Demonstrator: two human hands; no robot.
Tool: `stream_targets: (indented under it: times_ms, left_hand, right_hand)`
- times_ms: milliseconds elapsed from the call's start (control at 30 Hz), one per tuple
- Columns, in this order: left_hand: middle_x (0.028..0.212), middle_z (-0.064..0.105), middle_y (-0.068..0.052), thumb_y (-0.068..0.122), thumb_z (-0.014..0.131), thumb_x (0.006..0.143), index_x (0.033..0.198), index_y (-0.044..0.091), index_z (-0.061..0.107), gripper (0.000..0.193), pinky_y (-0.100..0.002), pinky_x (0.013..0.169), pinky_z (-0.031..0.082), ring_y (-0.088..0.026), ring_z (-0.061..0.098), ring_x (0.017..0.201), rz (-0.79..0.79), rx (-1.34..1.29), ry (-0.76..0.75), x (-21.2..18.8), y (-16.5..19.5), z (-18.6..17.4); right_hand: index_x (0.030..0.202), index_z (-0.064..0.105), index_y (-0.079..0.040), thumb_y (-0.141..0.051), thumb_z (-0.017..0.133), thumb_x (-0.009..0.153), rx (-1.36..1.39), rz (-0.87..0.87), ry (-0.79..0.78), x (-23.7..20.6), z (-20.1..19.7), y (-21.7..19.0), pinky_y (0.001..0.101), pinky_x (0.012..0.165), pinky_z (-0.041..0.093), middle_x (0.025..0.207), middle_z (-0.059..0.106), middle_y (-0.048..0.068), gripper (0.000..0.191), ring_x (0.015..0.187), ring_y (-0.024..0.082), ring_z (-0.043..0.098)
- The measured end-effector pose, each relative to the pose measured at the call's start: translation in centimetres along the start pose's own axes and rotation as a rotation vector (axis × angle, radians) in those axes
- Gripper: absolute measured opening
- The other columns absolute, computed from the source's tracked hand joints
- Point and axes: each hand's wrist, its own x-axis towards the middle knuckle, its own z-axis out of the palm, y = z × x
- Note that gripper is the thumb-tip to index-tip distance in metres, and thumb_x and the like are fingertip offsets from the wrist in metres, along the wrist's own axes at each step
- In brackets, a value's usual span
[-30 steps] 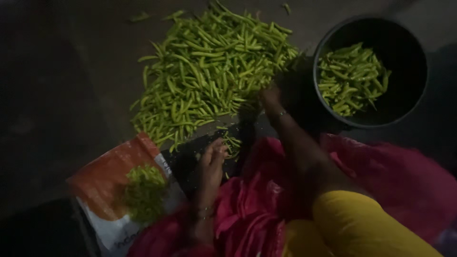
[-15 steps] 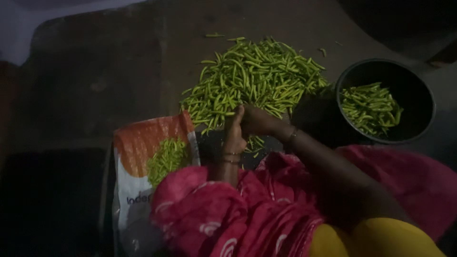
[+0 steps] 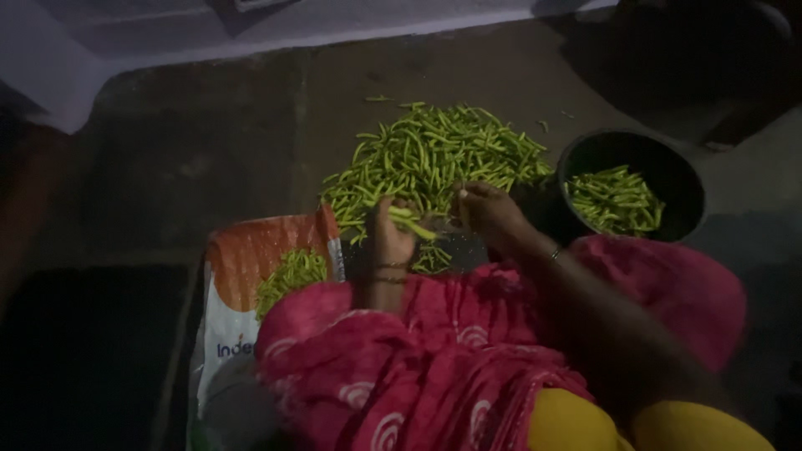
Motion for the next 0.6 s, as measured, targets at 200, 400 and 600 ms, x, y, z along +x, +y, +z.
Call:
stream_targets:
  times_ms: [200,400,600]
  left_hand:
    - [0.080,0.064,-0.004,0.016,0.071,0.098,0.104,0.004,0.070,0.014,-0.037,0.057,0.054,-0.019,0.061,0.067,-0.135,0.516,-0.123,-1.5,1.7,2.7]
    - [0.092,0.076,-0.006,0.024,0.066,0.097,0.113,0.003,0.075,0.028,-0.030,0.052,0.054,-0.014,0.066,0.068,-0.360,0.771,-0.281,-1.7,1.3,7.8]
    - [0.087,0.074,-0.011,0.021,0.069,0.099,0.113,-0.003,0.073,0.028,-0.030,0.053,0.054,-0.018,0.066,0.067,-0.380,0.768,-0.321,0.4,-0.8,4.9]
  right_hand:
    - [0.132,0.054,-0.001,-0.019,0.052,0.107,0.000,0.039,-0.017,1.3,-1.0,-4.6,0.0363,0.098,0.054,0.119,0.066,0.013,0.031,0.109,0.022,0.066]
    - [0.129,0.049,-0.001,-0.017,0.047,0.106,-0.082,0.040,-0.066,3.5,-1.8,-5.0,0.0390,0.086,0.056,0.117,0.066,0.012,0.028,0.098,0.024,0.067]
    - [0.134,0.049,-0.002,-0.016,0.049,0.104,0.057,0.118,-0.075,4.6,-3.6,-3.5,0.0425,0.088,0.056,0.117,0.065,0.011,0.033,0.098,0.024,0.067]
